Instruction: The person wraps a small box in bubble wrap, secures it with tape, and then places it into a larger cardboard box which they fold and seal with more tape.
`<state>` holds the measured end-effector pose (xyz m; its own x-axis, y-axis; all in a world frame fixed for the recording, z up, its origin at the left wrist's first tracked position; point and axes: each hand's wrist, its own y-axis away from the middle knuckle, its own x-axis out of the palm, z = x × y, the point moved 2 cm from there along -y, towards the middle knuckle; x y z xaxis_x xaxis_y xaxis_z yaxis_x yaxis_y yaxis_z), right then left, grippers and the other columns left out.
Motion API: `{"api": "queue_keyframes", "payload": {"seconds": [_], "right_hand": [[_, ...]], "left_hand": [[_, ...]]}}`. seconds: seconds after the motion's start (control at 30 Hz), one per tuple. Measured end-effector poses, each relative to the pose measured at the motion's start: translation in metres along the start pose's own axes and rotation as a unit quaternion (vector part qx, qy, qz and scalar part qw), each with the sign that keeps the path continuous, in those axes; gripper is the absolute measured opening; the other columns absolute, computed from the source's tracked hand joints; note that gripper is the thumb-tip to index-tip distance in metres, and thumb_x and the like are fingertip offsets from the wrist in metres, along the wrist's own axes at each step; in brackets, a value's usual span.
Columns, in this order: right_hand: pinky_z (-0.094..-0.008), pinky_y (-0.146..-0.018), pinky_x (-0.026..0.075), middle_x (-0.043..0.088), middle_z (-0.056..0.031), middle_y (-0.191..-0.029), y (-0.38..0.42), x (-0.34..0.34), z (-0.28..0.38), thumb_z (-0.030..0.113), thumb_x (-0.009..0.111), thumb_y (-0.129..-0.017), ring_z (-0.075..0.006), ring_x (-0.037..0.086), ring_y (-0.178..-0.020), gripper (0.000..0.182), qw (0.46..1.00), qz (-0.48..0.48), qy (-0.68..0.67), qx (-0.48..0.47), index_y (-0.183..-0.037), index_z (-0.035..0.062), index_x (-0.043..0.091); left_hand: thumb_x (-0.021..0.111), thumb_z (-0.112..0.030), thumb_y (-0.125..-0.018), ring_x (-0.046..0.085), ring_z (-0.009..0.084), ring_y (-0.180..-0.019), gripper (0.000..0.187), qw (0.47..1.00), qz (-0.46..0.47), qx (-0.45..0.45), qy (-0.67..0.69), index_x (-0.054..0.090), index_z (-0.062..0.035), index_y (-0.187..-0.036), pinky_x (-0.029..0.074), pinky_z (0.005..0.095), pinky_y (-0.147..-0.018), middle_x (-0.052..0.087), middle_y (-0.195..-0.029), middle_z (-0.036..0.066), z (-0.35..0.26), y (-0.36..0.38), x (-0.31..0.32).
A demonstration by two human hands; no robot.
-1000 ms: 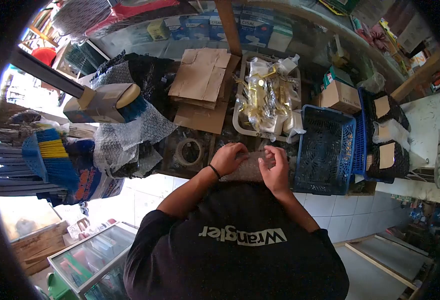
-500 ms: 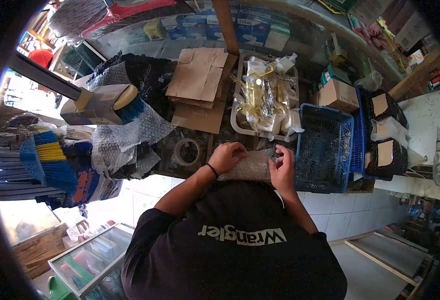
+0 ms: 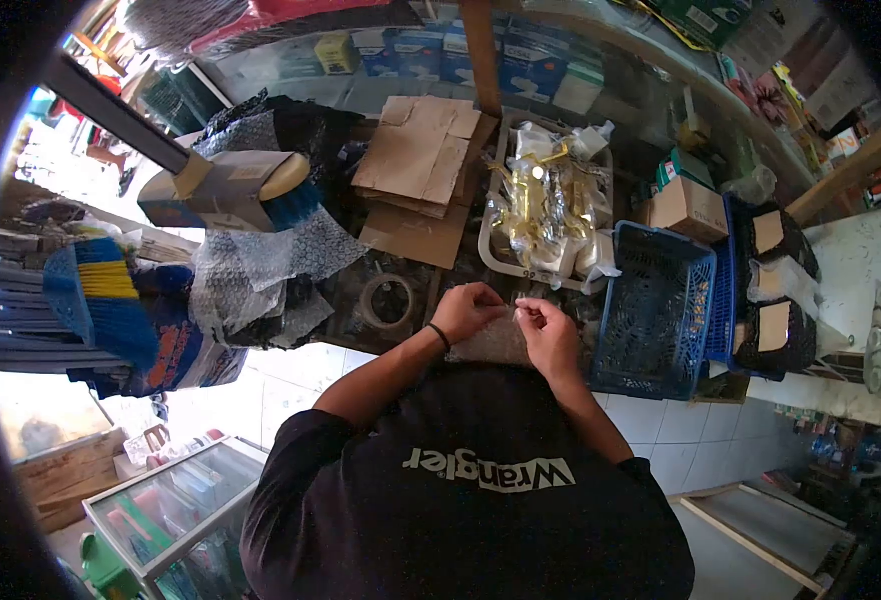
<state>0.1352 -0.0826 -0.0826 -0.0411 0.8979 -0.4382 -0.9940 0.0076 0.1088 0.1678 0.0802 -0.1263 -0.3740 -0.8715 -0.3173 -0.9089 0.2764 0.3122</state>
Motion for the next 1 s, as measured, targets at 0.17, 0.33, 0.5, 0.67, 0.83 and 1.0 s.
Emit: {"api": "queue_keyframes", "payload": {"seconds": [0.17,0.33,0.5,0.67,0.83,1.0], "right_hand": [[-0.0313,-0.065,0.049,0.066,-0.0131,-0.082,-0.002,0.006,-0.004,0.014,0.064,-0.080,-0.0217,0.064,-0.071,0.018,0.999,0.021,0.039,-0.006,-0.093,0.0012,0.065],[-0.0274,-0.059,0.048,0.066,-0.0117,-0.076,-0.001,0.013,-0.012,0.012,0.066,-0.078,-0.0158,0.063,-0.065,0.017,0.996,-0.009,0.073,-0.056,-0.090,-0.0003,0.065],[-0.0337,-0.063,0.049,0.065,-0.0151,-0.080,0.001,0.015,-0.008,0.013,0.065,-0.078,-0.0265,0.063,-0.072,0.016,0.996,0.000,0.072,-0.055,-0.088,0.0009,0.065],[-0.0369,-0.064,0.048,0.063,-0.0141,-0.081,0.002,0.019,-0.007,0.010,0.064,-0.076,-0.0311,0.062,-0.074,0.014,0.990,-0.021,0.114,-0.078,-0.088,0.0027,0.065],[-0.0373,-0.064,0.047,0.061,-0.0107,-0.080,0.003,0.024,-0.007,0.009,0.066,-0.073,-0.0300,0.060,-0.075,0.013,0.977,-0.051,0.164,-0.126,-0.086,0.0050,0.065],[-0.0392,-0.070,0.045,0.060,-0.0091,-0.082,0.004,0.027,-0.011,0.011,0.066,-0.073,-0.0308,0.055,-0.081,0.014,0.963,-0.065,0.214,-0.149,-0.087,0.0075,0.065]], "left_hand": [[0.071,-0.017,-0.073,0.064,0.0149,-0.071,0.021,0.999,-0.024,0.019,0.034,0.064,-0.0011,-0.085,0.050,0.0280,-0.064,0.067,-0.078,0.009,0.006,-0.002,0.003],[0.069,-0.020,-0.077,0.062,0.0166,-0.081,0.025,0.998,0.017,0.010,0.064,0.063,-0.0013,-0.092,0.049,0.0301,-0.072,0.066,-0.087,0.010,0.012,-0.005,-0.001],[0.068,-0.021,-0.079,0.061,0.0172,-0.085,0.025,0.997,0.046,-0.001,0.067,0.063,-0.0015,-0.094,0.049,0.0312,-0.075,0.065,-0.091,0.009,0.008,-0.004,-0.004],[0.067,-0.020,-0.079,0.061,0.0167,-0.085,0.023,0.998,0.041,0.003,0.044,0.064,-0.0024,-0.094,0.048,0.0308,-0.075,0.065,-0.090,0.008,0.009,-0.006,-0.004],[0.067,-0.019,-0.079,0.062,0.0173,-0.085,0.022,0.997,0.044,-0.001,0.067,0.064,-0.0029,-0.094,0.049,0.0309,-0.076,0.066,-0.090,0.008,0.011,-0.007,-0.002],[0.067,-0.019,-0.079,0.062,0.0181,-0.086,0.023,0.997,0.048,-0.001,0.057,0.064,-0.0027,-0.095,0.048,0.0310,-0.077,0.065,-0.091,0.009,0.007,-0.007,-0.005]]}}
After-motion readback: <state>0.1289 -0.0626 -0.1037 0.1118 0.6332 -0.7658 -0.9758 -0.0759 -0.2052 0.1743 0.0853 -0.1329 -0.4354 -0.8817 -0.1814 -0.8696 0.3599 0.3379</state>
